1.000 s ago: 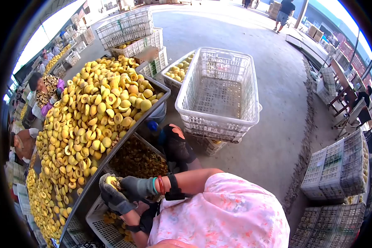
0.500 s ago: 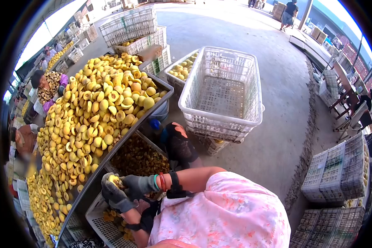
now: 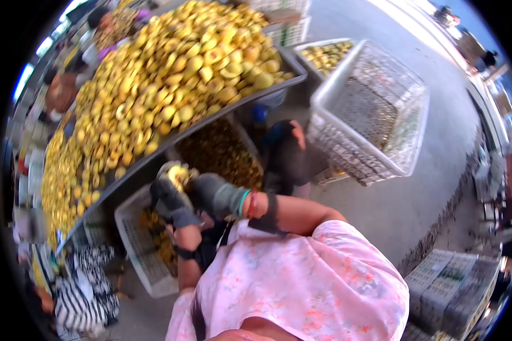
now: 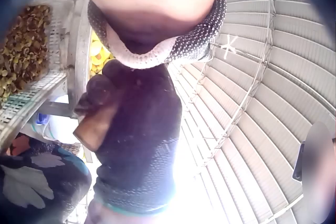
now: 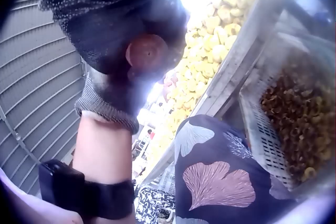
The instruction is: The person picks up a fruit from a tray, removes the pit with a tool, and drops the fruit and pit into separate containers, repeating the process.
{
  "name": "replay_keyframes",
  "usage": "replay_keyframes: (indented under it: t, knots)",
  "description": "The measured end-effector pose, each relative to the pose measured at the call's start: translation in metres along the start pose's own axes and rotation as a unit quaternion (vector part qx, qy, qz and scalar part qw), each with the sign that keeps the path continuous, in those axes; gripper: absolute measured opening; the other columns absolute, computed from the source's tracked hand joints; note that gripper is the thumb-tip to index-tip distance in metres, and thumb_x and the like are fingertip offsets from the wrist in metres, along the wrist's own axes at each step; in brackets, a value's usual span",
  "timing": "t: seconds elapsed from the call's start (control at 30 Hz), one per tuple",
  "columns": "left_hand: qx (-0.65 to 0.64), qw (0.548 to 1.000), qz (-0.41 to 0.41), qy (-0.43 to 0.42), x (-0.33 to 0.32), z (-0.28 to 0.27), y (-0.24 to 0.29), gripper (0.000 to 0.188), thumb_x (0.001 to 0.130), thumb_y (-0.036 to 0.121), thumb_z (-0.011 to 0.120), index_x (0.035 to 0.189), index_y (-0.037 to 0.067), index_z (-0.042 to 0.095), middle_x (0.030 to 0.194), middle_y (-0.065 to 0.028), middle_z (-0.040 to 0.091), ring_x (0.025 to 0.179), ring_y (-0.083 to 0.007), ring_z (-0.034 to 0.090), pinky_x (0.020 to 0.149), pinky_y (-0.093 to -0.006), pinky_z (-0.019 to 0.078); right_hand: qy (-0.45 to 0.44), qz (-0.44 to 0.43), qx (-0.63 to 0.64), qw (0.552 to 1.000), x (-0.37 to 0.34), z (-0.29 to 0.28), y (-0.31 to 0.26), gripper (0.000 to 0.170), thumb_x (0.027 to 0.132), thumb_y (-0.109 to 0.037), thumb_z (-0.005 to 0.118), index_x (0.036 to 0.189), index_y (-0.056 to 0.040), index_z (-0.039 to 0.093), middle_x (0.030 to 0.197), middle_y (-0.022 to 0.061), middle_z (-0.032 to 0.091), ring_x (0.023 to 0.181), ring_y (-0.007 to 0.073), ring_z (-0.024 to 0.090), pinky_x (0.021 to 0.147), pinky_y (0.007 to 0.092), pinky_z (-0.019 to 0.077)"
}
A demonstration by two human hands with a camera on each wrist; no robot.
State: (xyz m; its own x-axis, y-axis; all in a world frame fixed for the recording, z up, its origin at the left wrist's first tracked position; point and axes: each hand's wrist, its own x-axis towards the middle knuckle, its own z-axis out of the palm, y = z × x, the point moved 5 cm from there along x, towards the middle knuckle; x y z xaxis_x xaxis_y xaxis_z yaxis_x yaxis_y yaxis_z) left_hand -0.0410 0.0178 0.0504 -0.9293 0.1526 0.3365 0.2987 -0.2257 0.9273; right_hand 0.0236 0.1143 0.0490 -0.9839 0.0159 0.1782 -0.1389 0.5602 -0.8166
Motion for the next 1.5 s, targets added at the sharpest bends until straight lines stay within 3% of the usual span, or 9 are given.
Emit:
replay_keyframes:
  t: [0.07, 0.13, 0.7, 0.83, 1.07, 1.17, 1.27, 1.37, 1.5]
  knots:
    - [-0.111, 0.993, -0.035, 0.02, -0.003, 0.005, 0.004, 0.056, 0.091, 0.055, 0.047, 0.107, 0.001, 0.055, 0.102, -0.0122, 0.061, 0.089, -0.0251, 0.062, 0.08, -0.0378, 0.0511, -0.057, 0.027, -0.095, 0.993, 0.001, 0.011, 0.008, 0.027, 0.083, -0.029, 0.059, 0.091, -0.0042, 0.065, 0.077, 0.017, 0.065, 0.074, 0.0345, 0.065, 0.061, 0.0416, 0.0511]
    - [-0.211, 0.973, -0.096, 0.018, -0.005, 0.006, 0.003, 0.054, 0.087, 0.053, 0.055, 0.11, 0.004, 0.052, 0.105, -0.0127, 0.057, 0.093, -0.0268, 0.059, 0.081, -0.0388, 0.0522, 0.02, 0.059, -0.083, 0.995, -0.002, -0.014, -0.023, 0.035, 0.082, -0.028, 0.057, 0.1, 0.0024, 0.055, 0.072, 0.0201, 0.062, 0.067, 0.0363, 0.063, 0.057, 0.044, 0.0498]
    - [-0.125, 0.992, -0.002, -0.008, -0.005, 0.008, 0.028, 0.06, 0.086, 0.058, 0.051, 0.109, 0.002, 0.052, 0.104, -0.0099, 0.057, 0.094, -0.0217, 0.059, 0.083, -0.0368, 0.0515, 0.064, -0.036, 0.001, 0.997, 0.004, -0.012, -0.025, 0.028, 0.082, -0.012, 0.061, 0.105, 0.0006, 0.051, 0.083, 0.024, 0.06, 0.073, 0.0424, 0.059, 0.059, 0.0455, 0.0477]
    - [-0.076, 0.995, 0.054, -0.016, -0.003, 0.006, 0.032, 0.058, 0.09, 0.054, 0.05, 0.111, 0.0, 0.052, 0.104, -0.0114, 0.058, 0.09, -0.0213, 0.061, 0.081, -0.0341, 0.0499, 0.048, -0.034, 0.015, 0.998, 0.007, -0.012, -0.026, 0.025, 0.084, -0.019, 0.061, 0.099, -0.0001, 0.056, 0.084, 0.0223, 0.063, 0.077, 0.0401, 0.061, 0.063, 0.0434, 0.0486]
    - [-0.057, 0.996, 0.053, -0.044, -0.002, 0.0, 0.028, 0.06, 0.09, 0.056, 0.048, 0.112, 0.0, 0.052, 0.105, -0.013, 0.057, 0.089, -0.0222, 0.061, 0.077, -0.0337, 0.0511, -0.045, -0.072, 0.212, 0.974, 0.004, -0.001, -0.014, 0.039, 0.083, -0.006, 0.059, 0.12, 0.0009, 0.048, 0.092, 0.0191, 0.063, 0.084, 0.0304, 0.065, 0.073, 0.0331, 0.0492]
    - [-0.032, 0.996, 0.063, -0.052, -0.002, -0.003, 0.025, 0.058, 0.091, 0.054, 0.047, 0.111, 0.0, 0.052, 0.105, -0.0133, 0.058, 0.088, -0.0223, 0.062, 0.077, -0.0336, 0.051, -0.14, 0.108, 0.35, 0.92, 0.0, -0.007, -0.02, 0.032, 0.082, -0.009, 0.061, 0.112, 0.0018, 0.052, 0.086, 0.0209, 0.063, 0.079, 0.0345, 0.063, 0.066, 0.0353, 0.0487]
    - [0.005, 0.994, 0.085, -0.062, 0.001, -0.002, 0.031, 0.056, 0.092, 0.053, 0.047, 0.111, 0.0, 0.053, 0.103, -0.0133, 0.059, 0.088, -0.0222, 0.063, 0.077, -0.0333, 0.0509, -0.107, 0.036, 0.012, 0.994, 0.008, -0.012, -0.03, 0.029, 0.083, -0.013, 0.062, 0.109, -0.0005, 0.057, 0.09, 0.0225, 0.064, 0.086, 0.037, 0.063, 0.067, 0.0384, 0.0489]
    - [-0.008, 0.996, 0.07, -0.053, 0.0, -0.003, 0.026, 0.057, 0.092, 0.053, 0.047, 0.111, 0.0, 0.053, 0.103, -0.0131, 0.06, 0.087, -0.0223, 0.063, 0.077, -0.0331, 0.0508, -0.059, 0.024, 0.101, 0.993, 0.005, -0.015, -0.032, 0.028, 0.083, -0.018, 0.062, 0.105, -0.0015, 0.059, 0.087, 0.024, 0.063, 0.084, 0.0392, 0.061, 0.068, 0.0403, 0.0489]
    - [-0.01, 0.997, 0.058, -0.06, -0.001, -0.004, 0.025, 0.056, 0.091, 0.053, 0.048, 0.111, 0.001, 0.053, 0.104, -0.0132, 0.06, 0.087, -0.0225, 0.063, 0.077, -0.0334, 0.0511, -0.078, -0.009, 0.021, 0.997, 0.005, -0.008, -0.028, 0.029, 0.084, -0.017, 0.061, 0.108, -0.0012, 0.057, 0.087, 0.0225, 0.063, 0.081, 0.0387, 0.062, 0.067, 0.0394, 0.0491]
